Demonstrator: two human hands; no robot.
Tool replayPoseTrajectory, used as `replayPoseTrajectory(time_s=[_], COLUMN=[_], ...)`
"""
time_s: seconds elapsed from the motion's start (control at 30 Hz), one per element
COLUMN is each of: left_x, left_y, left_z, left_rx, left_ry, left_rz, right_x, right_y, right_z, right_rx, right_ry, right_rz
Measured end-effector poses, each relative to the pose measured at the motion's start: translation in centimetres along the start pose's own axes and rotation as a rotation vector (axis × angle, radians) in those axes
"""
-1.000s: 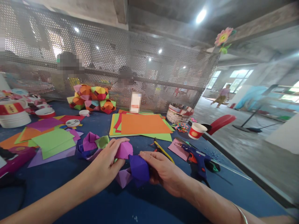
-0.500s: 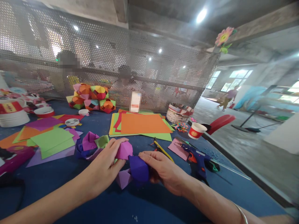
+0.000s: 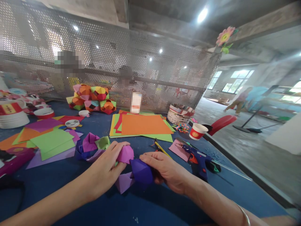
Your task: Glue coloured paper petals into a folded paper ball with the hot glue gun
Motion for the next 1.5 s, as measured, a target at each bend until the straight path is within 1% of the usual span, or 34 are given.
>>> replayPoseTrajectory(time_s=[0.2,0.43,0.67,0.73,0.9,1.1,1.4,1.5], left_x=[0.1,0.3,0.1,0.1,0.3,0.8,1.5,1.6], left_y=[0.1,0.1,-0.1,-0.1,0.0,0.2,0.1,0.1], left_z=[0.0,0.1,0.1,0.0,0.1,0.1,0.7,0.8], left_rx=[0.018,-0.013,-0.05,-0.044,0.017,0.018,0.072,0.066], left_ry=[-0.032,-0.001,0.037,0.029,-0.027,-0.006,-0.14,-0.124], left_rz=[0.019,0.024,0.015,0.002,-0.024,-0.048,-0.067,-0.067], right_x=[-0.4,-0.2,0.3,0.3,0.1,-0.3,-0.8,-0.9], right_y=[-0.2,-0.4,-0.2,-0.2,-0.1,-0.1,-0.1,-0.2], right_z=[0.1,0.3,0.1,0.1,0.1,0.0,0.0,-0.1], right_rx=[-0.035,-0.048,-0.001,0.01,0.032,0.03,0.064,0.057], right_ry=[-0.004,-0.018,-0.039,-0.027,0.024,0.084,0.129,0.141], right_rz=[-0.04,-0.042,-0.001,0.014,0.027,0.042,0.035,0.031])
Point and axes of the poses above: each hand's wrist, its own z-axis away from the middle knuckle, its own y-axis out of the back of the hand, x = y × z, the point moved 8 cm from there along -z, towards the middle knuckle, and after that the axes turned 7 degrees about -x, right-handed, at the moved point
